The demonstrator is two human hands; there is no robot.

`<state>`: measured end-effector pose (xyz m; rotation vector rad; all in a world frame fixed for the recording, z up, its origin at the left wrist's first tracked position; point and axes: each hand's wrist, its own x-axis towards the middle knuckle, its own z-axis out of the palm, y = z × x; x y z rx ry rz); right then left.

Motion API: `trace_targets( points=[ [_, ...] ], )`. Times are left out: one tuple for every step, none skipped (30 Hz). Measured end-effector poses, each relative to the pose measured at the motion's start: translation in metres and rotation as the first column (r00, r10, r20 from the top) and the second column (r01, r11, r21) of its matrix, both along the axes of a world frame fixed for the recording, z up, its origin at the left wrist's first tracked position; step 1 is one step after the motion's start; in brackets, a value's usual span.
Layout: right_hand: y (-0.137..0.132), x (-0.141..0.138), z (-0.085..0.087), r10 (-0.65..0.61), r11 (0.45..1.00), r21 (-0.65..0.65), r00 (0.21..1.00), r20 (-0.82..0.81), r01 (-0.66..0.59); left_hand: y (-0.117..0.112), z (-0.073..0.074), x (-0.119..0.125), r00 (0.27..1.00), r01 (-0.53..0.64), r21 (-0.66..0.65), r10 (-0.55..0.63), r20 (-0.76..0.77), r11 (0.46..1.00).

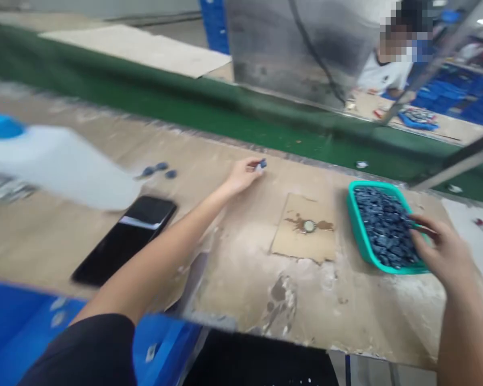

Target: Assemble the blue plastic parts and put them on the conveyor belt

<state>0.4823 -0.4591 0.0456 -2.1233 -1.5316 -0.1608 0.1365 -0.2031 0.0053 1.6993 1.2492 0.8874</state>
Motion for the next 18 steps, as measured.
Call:
trace_targets(
  points=[
    [0.003, 0.001, -0.004, 0.022, 1.0, -0.007, 1.0, -0.001, -0.022, 0.018, 0.0, 0.012, 0.997, -0.013, 0.018, 0.014, -0.081, 1.0],
    [0.007, 0.001, -0.008, 0.04, 0.999, 0.002, 0.999, 0.012, -0.04, 0.034, 0.0, 0.023, 0.985, -0.021, 0.048, 0.029, -0.171, 0.999],
    [0.011, 0.0, -0.009, 0.049, 0.998, 0.028, 0.998, 0.028, -0.049, 0.05, 0.001, 0.035, 0.964, -0.021, 0.082, 0.042, -0.262, 0.996],
    [0.016, -0.002, -0.01, 0.046, 0.997, 0.057, 0.998, 0.053, -0.049, 0.064, 0.002, 0.046, 0.936, -0.017, 0.117, 0.056, -0.346, 0.993],
    [0.021, -0.004, -0.01, 0.045, 0.995, 0.081, 0.996, 0.076, -0.051, 0.077, 0.002, 0.056, 0.905, -0.008, 0.154, 0.072, -0.418, 0.988],
    [0.026, -0.006, -0.009, 0.059, 0.994, 0.09, 0.994, 0.095, -0.067, 0.087, 0.002, 0.065, 0.874, 0.008, 0.194, 0.088, -0.478, 0.981],
    [0.03, -0.008, -0.01, 0.092, 0.992, 0.078, 0.99, 0.111, -0.101, 0.096, 0.0, 0.072, 0.843, 0.026, 0.237, 0.106, -0.527, 0.971],
    [0.035, -0.01, -0.011, 0.137, 0.988, 0.049, 0.983, 0.124, -0.144, 0.102, -0.003, 0.077, 0.814, 0.045, 0.28, 0.127, -0.567, 0.959],
    [0.039, -0.012, -0.012, 0.181, 0.983, 0.014, 0.974, 0.132, -0.185, 0.106, -0.007, 0.081, 0.785, 0.062, 0.319, 0.151, -0.601, 0.946],
    [0.044, -0.013, -0.015, 0.214, 0.977, -0.018, 0.967, 0.137, -0.213, 0.108, -0.011, 0.083, 0.759, 0.075, 0.351, 0.175, -0.627, 0.933],
    [0.047, -0.014, -0.018, 0.231, 0.973, -0.041, 0.963, 0.139, -0.227, 0.108, -0.016, 0.083, 0.74, 0.082, 0.375, 0.196, -0.644, 0.923],
    [0.05, -0.015, -0.022, 0.233, 0.972, -0.05, 0.963, 0.138, -0.228, 0.107, -0.019, 0.083, 0.73, 0.084, 0.389, 0.209, -0.65, 0.917],
    [0.052, -0.016, -0.024, 0.228, 0.974, -0.047, 0.965, 0.131, -0.223, 0.106, -0.022, 0.082, 0.728, 0.087, 0.395, 0.212, -0.652, 0.914],
    [0.053, -0.016, -0.026, 0.22, 0.975, -0.038, 0.968, 0.116, -0.217, 0.104, -0.024, 0.081, 0.73, 0.091, 0.397, 0.21, -0.65, 0.913],
    [0.053, -0.016, -0.027, 0.211, 0.977, -0.027, 0.973, 0.096, -0.21, 0.103, -0.025, 0.08, 0.734, 0.093, 0.399, 0.208, -0.646, 0.912],
    [0.053, -0.016, -0.027, 0.197, 0.98, -0.014, 0.977, 0.076, -0.196, 0.102, -0.025, 0.079, 0.735, 0.092, 0.396, 0.206, -0.646, 0.914],
    [0.052, -0.016, -0.027, 0.178, 0.984, -0.002, 0.982, 0.058, -0.179, 0.102, -0.025, 0.079, 0.733, 0.089, 0.389, 0.204, -0.649, 0.917],
    [0.052, -0.016, -0.025, 0.159, 0.987, 0.009, 0.986, 0.044, -0.16, 0.102, -0.025, 0.079, 0.729, 0.085, 0.381, 0.204, -0.654, 0.92]
  ],
)
